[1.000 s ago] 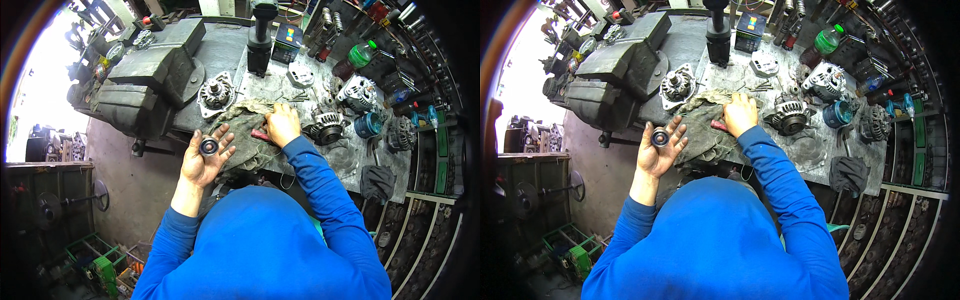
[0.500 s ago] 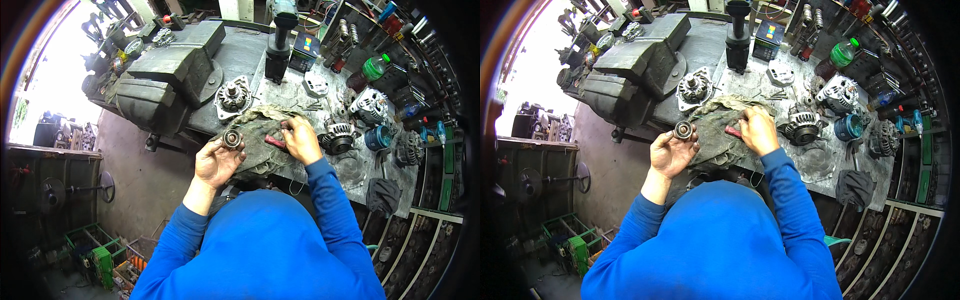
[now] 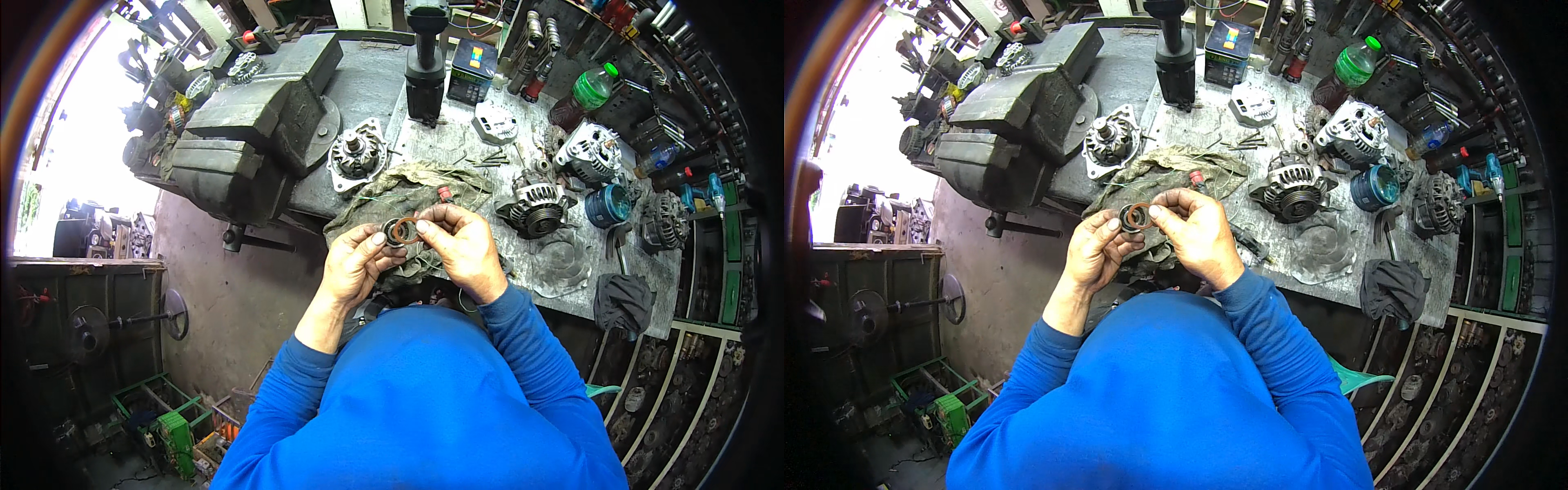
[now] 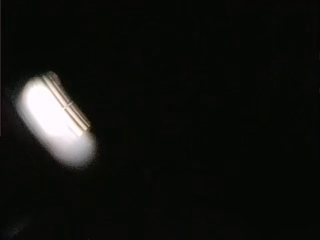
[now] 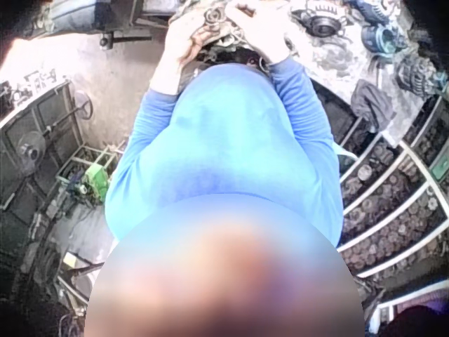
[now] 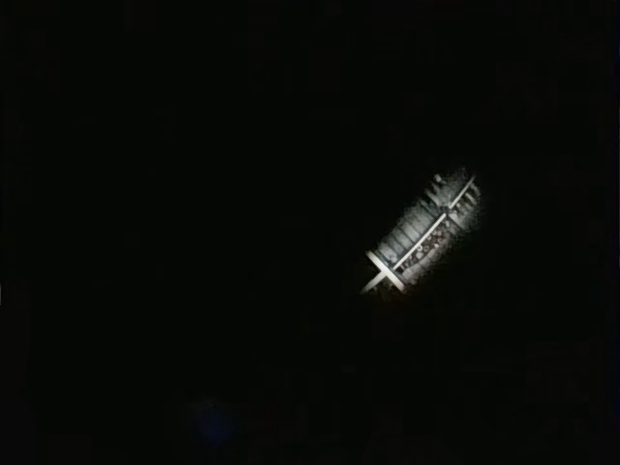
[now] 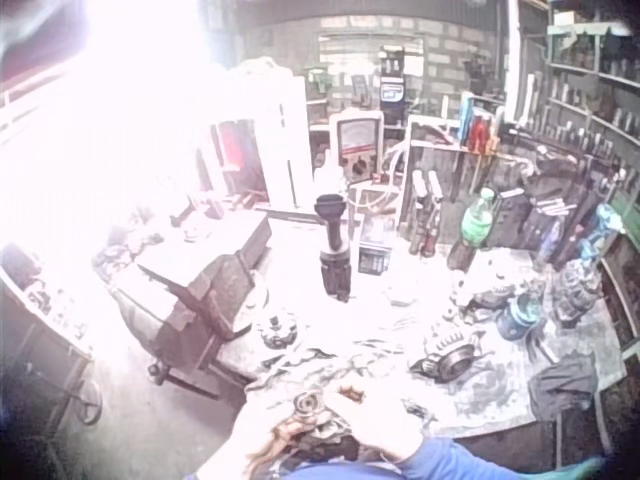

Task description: The person removes a bearing from a grinding machine, walks to a workbench, and uses a small tool to pry and clean the bearing. They repeatedly inspect the bearing, apply grease, and rotate it to check smoothness.

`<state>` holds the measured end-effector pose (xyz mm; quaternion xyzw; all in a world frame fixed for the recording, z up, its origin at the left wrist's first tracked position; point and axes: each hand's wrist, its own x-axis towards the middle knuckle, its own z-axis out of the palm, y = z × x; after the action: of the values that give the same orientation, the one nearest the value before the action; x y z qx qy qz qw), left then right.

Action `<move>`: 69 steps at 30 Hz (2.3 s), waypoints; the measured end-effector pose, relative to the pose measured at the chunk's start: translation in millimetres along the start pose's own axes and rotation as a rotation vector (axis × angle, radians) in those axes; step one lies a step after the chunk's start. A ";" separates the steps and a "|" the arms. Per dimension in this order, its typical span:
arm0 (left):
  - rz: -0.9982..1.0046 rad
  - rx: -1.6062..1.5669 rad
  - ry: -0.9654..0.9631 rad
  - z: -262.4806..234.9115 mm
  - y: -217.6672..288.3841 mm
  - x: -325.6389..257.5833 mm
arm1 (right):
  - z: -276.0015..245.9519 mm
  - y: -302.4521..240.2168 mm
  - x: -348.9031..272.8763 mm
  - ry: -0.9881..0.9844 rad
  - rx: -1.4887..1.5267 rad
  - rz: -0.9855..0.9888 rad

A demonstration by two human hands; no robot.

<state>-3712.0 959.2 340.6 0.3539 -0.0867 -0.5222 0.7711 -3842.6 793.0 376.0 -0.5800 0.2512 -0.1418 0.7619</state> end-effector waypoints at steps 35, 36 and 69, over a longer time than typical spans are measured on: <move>0.093 0.786 0.137 39.7 8.6 -4.2 | -18.7 6.3 6.2 -0.382 -0.318 0.086; 0.083 0.788 0.120 41.6 9.5 -4.1 | -19.6 5.0 5.0 -0.410 -0.297 0.020; -0.069 0.822 -0.054 64.5 25.9 -0.7 | -25.1 13.8 -5.6 -0.375 -0.154 -0.090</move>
<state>-3725.5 935.7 404.6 0.6214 -0.2962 -0.4788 0.5449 -3862.0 779.4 359.0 -0.6632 0.0888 -0.0456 0.7417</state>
